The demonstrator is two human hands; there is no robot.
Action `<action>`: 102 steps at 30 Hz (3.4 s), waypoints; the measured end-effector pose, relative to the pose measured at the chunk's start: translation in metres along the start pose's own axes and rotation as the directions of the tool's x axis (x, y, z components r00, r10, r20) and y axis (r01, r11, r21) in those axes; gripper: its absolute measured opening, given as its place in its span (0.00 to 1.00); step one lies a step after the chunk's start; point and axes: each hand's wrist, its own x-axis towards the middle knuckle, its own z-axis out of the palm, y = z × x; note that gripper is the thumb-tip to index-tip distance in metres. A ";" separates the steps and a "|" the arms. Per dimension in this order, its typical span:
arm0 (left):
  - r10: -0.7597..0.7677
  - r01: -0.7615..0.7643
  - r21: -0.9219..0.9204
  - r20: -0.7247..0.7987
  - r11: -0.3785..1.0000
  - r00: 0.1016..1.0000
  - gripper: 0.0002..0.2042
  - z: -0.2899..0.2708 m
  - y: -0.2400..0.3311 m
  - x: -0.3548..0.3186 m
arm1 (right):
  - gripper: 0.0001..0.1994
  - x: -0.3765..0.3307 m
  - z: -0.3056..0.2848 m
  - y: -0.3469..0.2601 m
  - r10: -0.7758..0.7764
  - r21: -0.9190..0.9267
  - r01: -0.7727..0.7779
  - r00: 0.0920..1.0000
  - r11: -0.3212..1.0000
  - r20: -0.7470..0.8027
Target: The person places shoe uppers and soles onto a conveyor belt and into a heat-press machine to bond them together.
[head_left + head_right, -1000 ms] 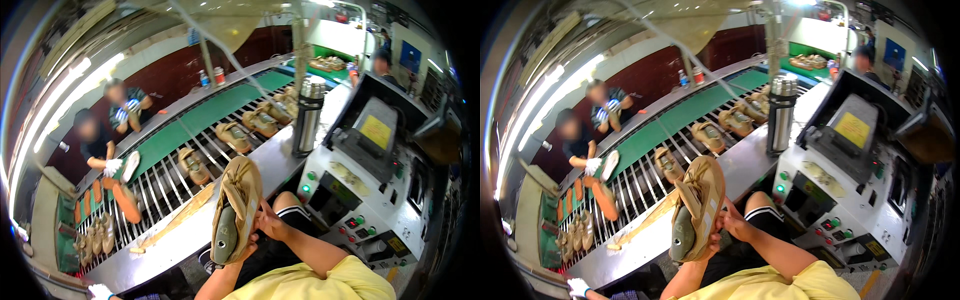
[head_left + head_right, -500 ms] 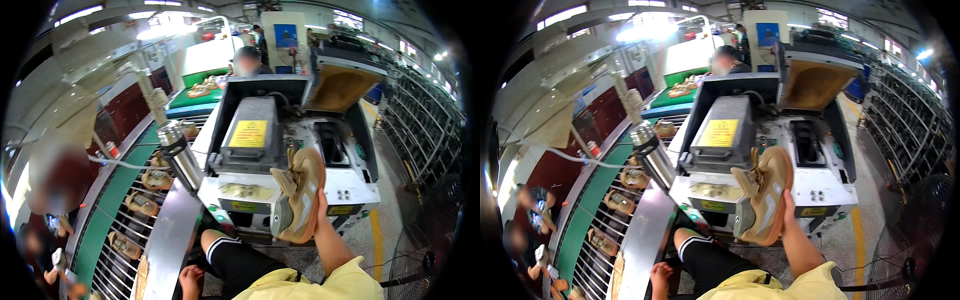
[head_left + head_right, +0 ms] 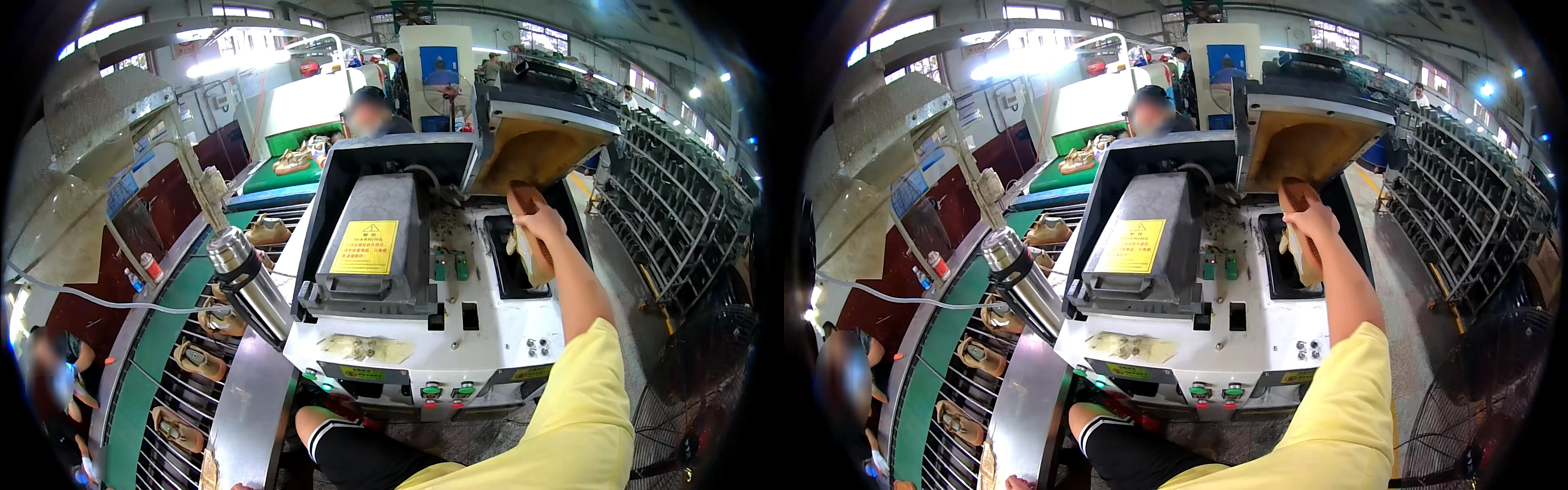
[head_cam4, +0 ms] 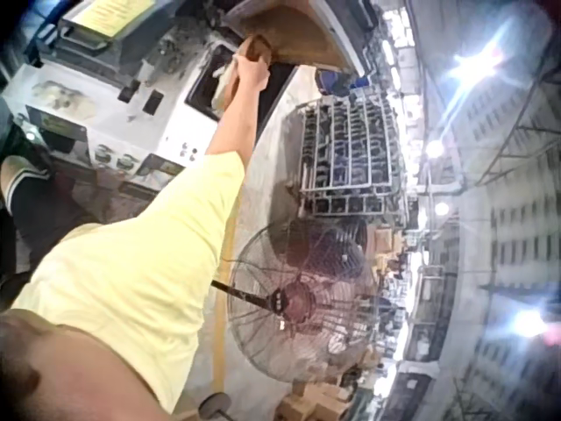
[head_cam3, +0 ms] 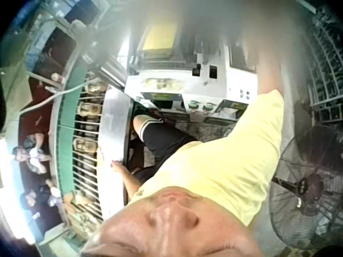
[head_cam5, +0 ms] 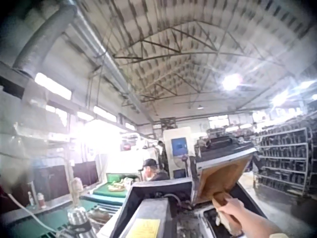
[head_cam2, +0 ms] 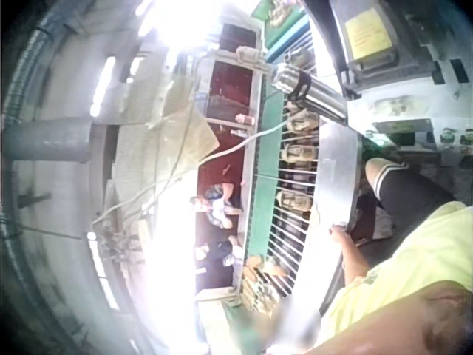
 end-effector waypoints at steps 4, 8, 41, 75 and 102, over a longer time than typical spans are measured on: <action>0.096 -0.090 -0.038 0.196 0.995 0.976 0.15 -0.024 -0.065 0.053 | 0.44 0.022 0.038 -0.021 0.104 -0.151 -0.099 0.994 0.984 0.025; -0.055 0.075 -0.105 0.187 0.992 0.981 0.16 -0.029 -0.059 0.063 | 0.47 0.019 0.077 -0.022 0.219 -0.173 -0.201 0.972 0.964 0.089; 0.071 -0.451 -0.264 0.913 0.853 -0.402 0.12 0.264 0.032 -0.382 | 0.18 -0.273 0.118 0.306 0.659 0.935 -0.291 0.666 -0.203 0.350; -0.349 0.434 0.227 0.909 0.872 0.226 0.10 0.296 -0.047 -0.309 | 0.12 -0.291 0.167 -0.016 -0.721 0.148 0.734 0.679 0.662 -0.139; -0.321 0.700 -0.006 0.885 0.714 0.336 0.11 0.288 -0.020 -0.293 | 0.12 -0.288 0.190 -0.001 -0.711 -0.121 0.706 0.661 0.698 -0.242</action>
